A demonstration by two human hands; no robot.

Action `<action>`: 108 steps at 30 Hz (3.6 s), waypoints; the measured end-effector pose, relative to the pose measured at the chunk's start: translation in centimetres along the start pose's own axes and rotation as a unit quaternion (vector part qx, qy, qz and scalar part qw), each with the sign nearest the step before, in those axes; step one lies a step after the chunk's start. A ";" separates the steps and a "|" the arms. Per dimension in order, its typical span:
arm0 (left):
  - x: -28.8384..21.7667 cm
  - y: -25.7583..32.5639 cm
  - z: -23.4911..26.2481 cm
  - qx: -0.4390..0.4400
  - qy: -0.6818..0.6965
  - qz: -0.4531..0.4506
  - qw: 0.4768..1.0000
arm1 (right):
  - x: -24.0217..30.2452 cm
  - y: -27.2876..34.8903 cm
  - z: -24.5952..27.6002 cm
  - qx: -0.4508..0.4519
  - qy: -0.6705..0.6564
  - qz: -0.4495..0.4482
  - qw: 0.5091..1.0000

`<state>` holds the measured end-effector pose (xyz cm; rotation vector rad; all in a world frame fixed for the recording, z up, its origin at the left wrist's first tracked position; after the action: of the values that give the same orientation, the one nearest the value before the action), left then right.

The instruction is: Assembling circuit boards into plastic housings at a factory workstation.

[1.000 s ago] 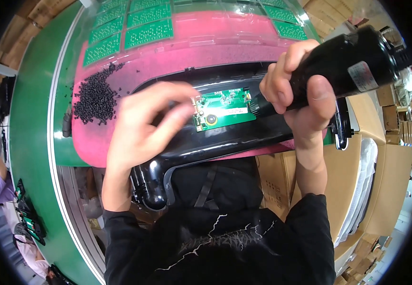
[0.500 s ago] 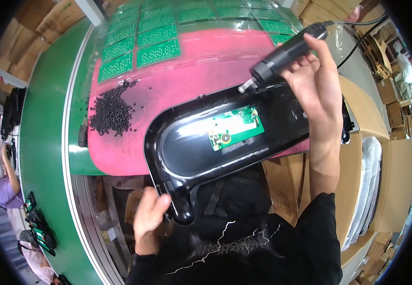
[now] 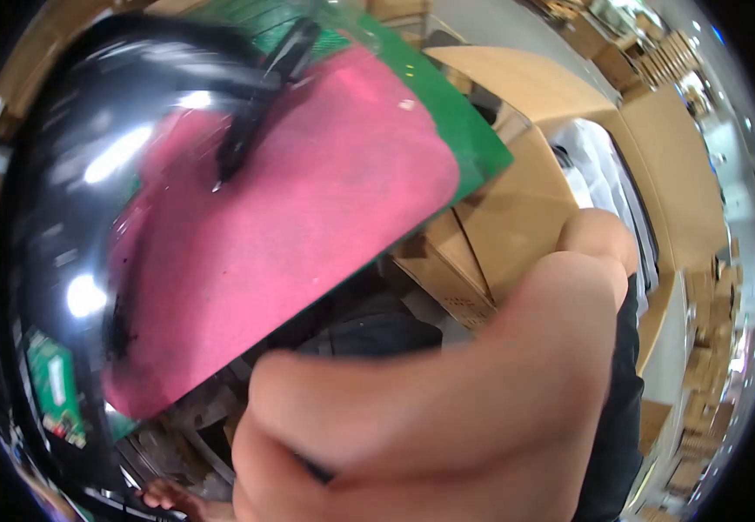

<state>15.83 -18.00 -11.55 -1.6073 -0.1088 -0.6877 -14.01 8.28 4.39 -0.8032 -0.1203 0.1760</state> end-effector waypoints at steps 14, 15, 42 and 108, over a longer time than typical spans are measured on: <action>7.6 2.7 -12.5 -0.164 0.612 0.746 0.202 | -5.0 7.7 8.9 -0.026 0.246 -0.071 0.966; 8.1 2.9 -13.2 -0.125 0.666 0.714 0.175 | -5.4 8.3 9.0 -0.027 0.255 -0.074 0.964; -16.6 -11.3 -2.9 0.108 0.913 -0.029 0.392 | -0.7 32.4 20.2 0.108 0.042 -0.815 0.568; -13.3 -8.4 -10.8 0.363 0.772 0.173 0.492 | -33.0 0.5 -13.4 0.502 0.093 -0.463 0.724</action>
<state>-2.74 -22.37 -10.68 0.2503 1.0946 -1.2771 -44.07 -7.48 -6.47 0.4053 -0.1958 -0.7625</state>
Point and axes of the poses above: each hand's wrist, its own y-axis away from the middle knuckle, its own z-axis out of the back of the hand, x = y × z, the point moved 5 cm from there along -y, towards the middle knuckle, and after that the axes turned 9 degrees about -y, right-handed, at the moved point
